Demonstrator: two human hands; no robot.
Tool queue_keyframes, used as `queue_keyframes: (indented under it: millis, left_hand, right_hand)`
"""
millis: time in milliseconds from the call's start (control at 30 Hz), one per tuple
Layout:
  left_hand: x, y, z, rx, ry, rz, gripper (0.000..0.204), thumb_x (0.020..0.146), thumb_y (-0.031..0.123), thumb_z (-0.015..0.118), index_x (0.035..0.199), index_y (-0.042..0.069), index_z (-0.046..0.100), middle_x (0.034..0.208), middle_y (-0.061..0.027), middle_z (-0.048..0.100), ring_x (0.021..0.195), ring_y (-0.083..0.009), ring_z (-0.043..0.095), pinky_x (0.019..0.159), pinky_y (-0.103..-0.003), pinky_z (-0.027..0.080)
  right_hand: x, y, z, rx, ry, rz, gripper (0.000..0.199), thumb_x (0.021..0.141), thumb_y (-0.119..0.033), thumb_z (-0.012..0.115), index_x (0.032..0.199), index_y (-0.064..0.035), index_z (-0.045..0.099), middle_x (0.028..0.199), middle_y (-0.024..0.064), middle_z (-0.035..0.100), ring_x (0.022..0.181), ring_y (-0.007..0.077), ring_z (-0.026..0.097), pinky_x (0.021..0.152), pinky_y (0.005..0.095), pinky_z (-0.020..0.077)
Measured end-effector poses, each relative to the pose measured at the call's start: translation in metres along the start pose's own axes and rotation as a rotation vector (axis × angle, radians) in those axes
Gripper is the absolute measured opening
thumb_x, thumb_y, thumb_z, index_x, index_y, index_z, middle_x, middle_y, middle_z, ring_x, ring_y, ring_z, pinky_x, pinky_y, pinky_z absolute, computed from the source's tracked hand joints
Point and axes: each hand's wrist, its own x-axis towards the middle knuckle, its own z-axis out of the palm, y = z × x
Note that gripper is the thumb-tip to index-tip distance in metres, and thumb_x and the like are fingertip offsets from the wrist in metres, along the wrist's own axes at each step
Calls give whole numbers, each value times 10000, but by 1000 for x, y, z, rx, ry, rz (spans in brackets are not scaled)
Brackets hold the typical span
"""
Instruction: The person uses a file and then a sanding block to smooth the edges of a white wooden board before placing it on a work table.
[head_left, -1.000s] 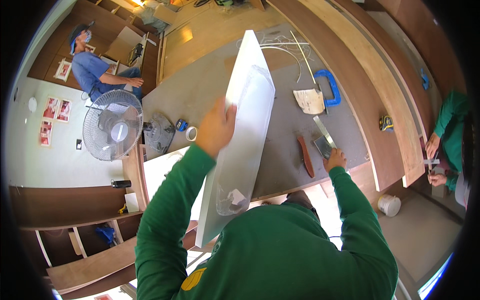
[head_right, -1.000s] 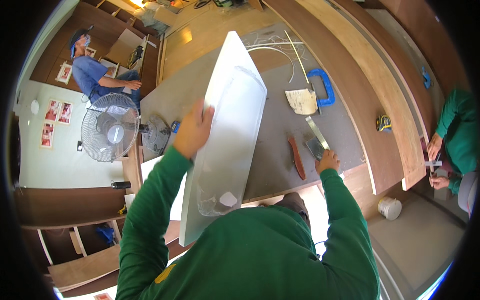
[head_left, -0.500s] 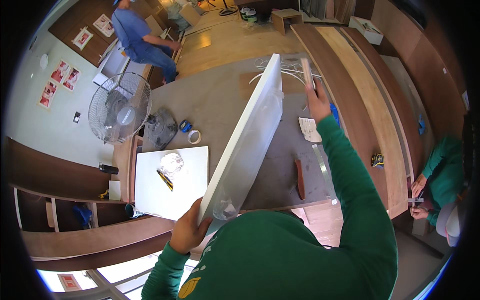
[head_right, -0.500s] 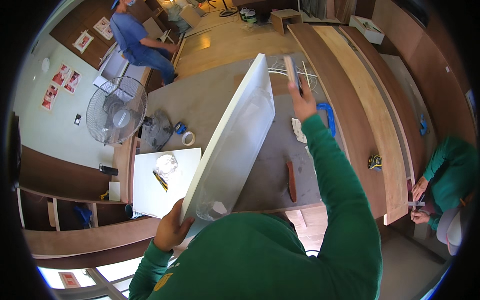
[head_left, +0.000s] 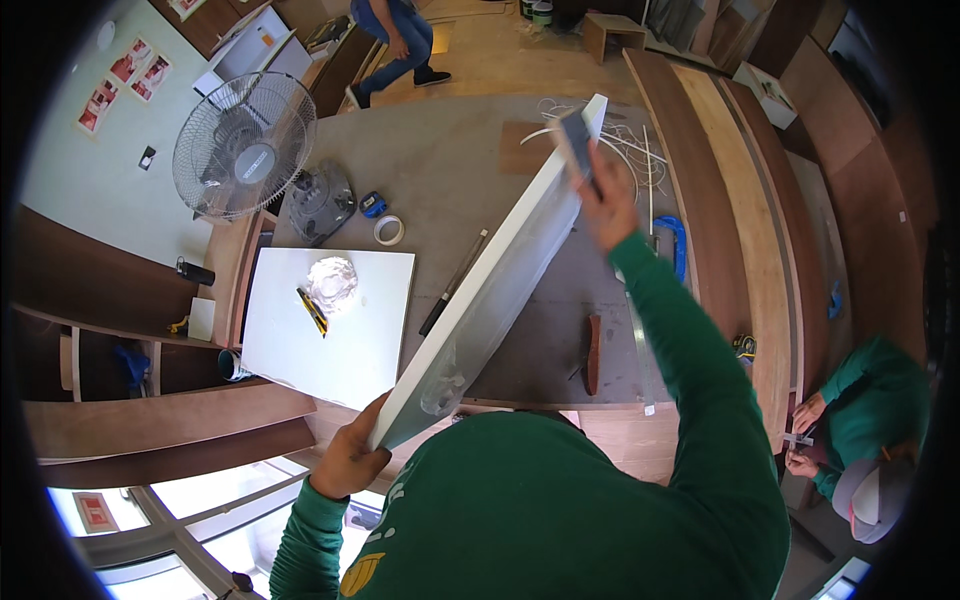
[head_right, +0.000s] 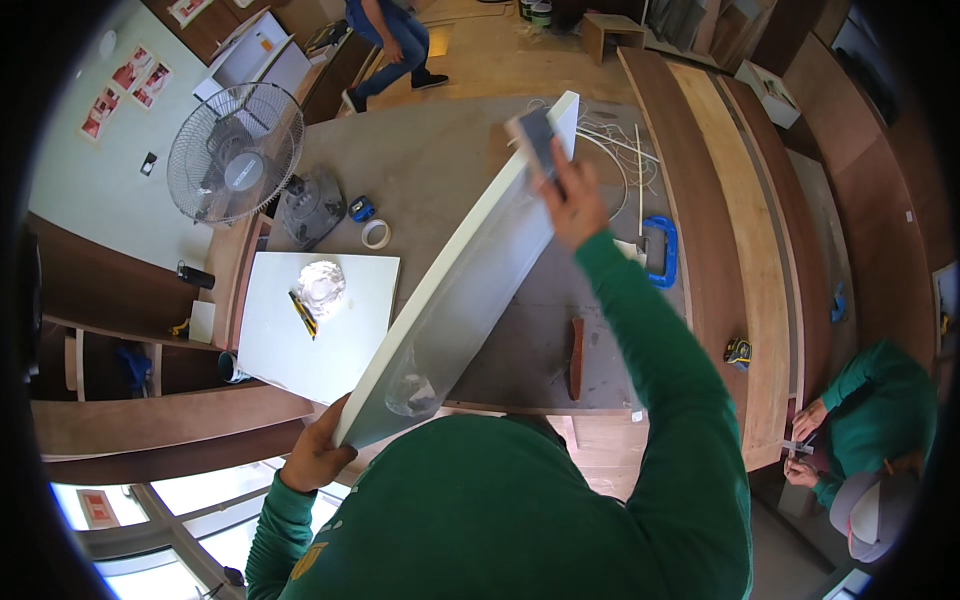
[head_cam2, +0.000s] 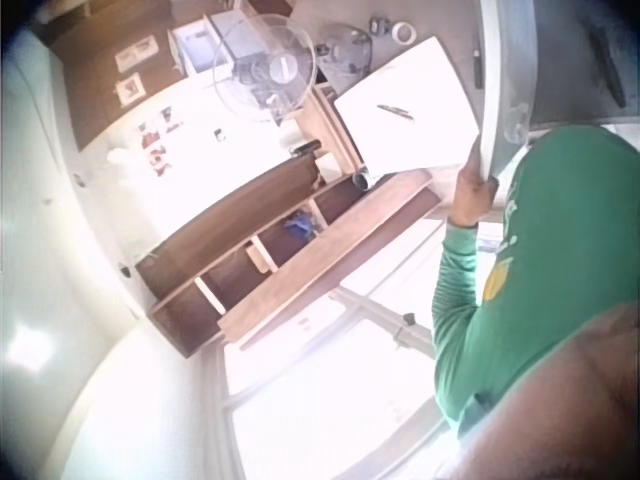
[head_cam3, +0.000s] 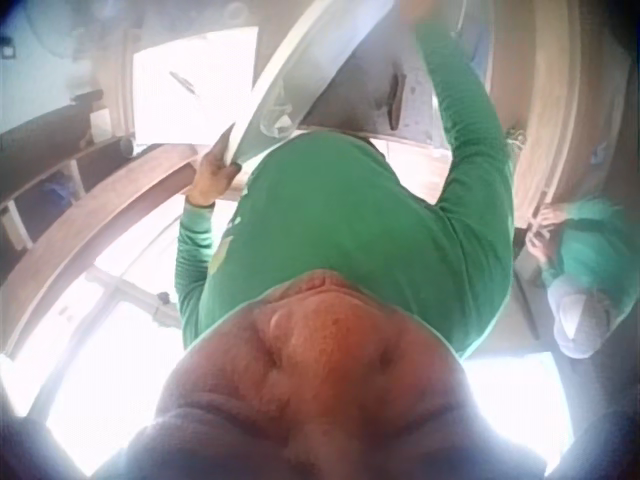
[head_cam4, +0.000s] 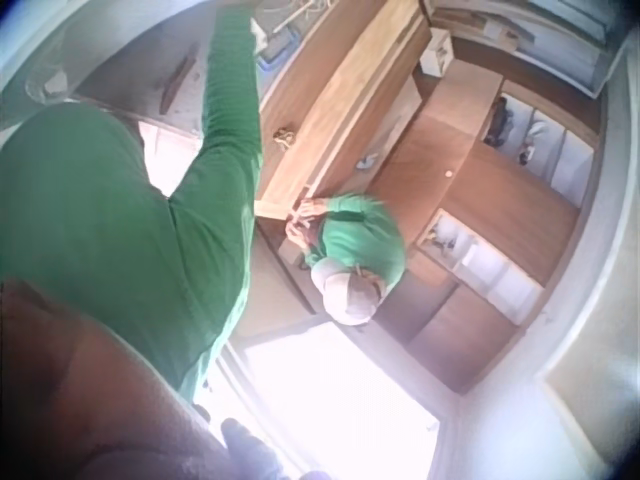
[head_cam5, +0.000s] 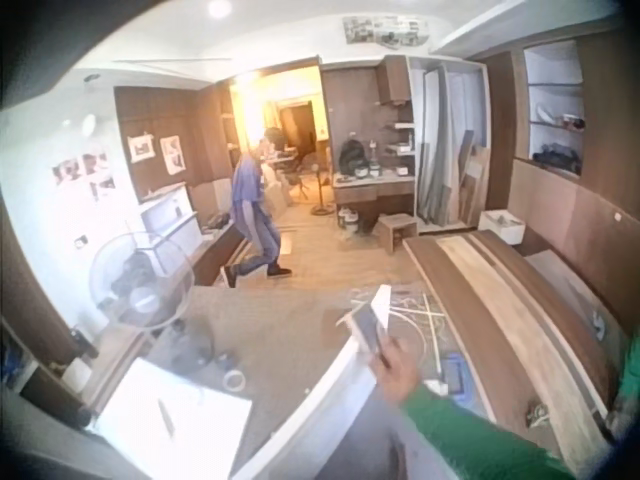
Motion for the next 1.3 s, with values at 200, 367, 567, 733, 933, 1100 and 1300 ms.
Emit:
queue_keyframes:
  millis: [200,367,567,733,933,1100,1300]
  left_hand:
    - [0,-1,-5,44,-9,-47,839,760,-71,527,1575,48,365,1331,-207,625,1282,-291,575,1113,-364,402]
    - [5,-1,-4,98,-40,29,844,772,-50,518,1589,71,344,1237,-256,671,1182,-353,654,1041,-395,480]
    - [-2,-4,1,239,-9,46,847,775,-42,533,1589,67,329,1141,-320,680,1038,-425,706,942,-429,544]
    - [0,-1,-2,236,-38,-4,865,769,-40,543,1593,75,308,1088,-330,685,1018,-447,706,941,-447,544]
    - [2,-4,4,249,-5,97,868,765,-49,531,1592,106,319,1090,-329,682,1013,-472,696,954,-452,536]
    - [0,-7,2,230,-4,101,870,761,-55,520,1592,107,321,1073,-318,685,954,-456,709,910,-439,549]
    - [-3,-17,-5,175,-38,70,845,767,-46,513,1584,63,329,1120,-290,685,986,-389,706,925,-401,541]
  right_hand:
    - [-38,-69,19,-4,-97,-189,670,960,-282,721,1562,-142,463,1072,211,570,913,364,580,843,438,496]
    - [76,46,-9,-132,124,254,646,993,-406,686,1571,-229,455,1115,192,537,959,346,584,873,425,503]
    - [-18,-32,31,41,18,94,712,1003,-312,679,1607,-103,364,1039,186,524,1001,341,575,879,422,489]
    - [-134,-125,44,130,-144,-111,758,958,-293,726,1608,-120,375,1309,252,529,1144,396,568,1019,460,457]
    - [12,-29,20,5,115,138,672,1021,-300,662,1601,-104,384,1177,199,536,1027,332,562,921,389,481]
    - [-106,-111,52,65,-46,18,745,987,-332,695,1618,-122,356,1259,241,539,1078,379,562,963,465,479]
    - [-129,-154,58,-39,-67,-209,764,979,-216,685,1626,-63,309,1092,219,532,939,319,530,842,445,462]
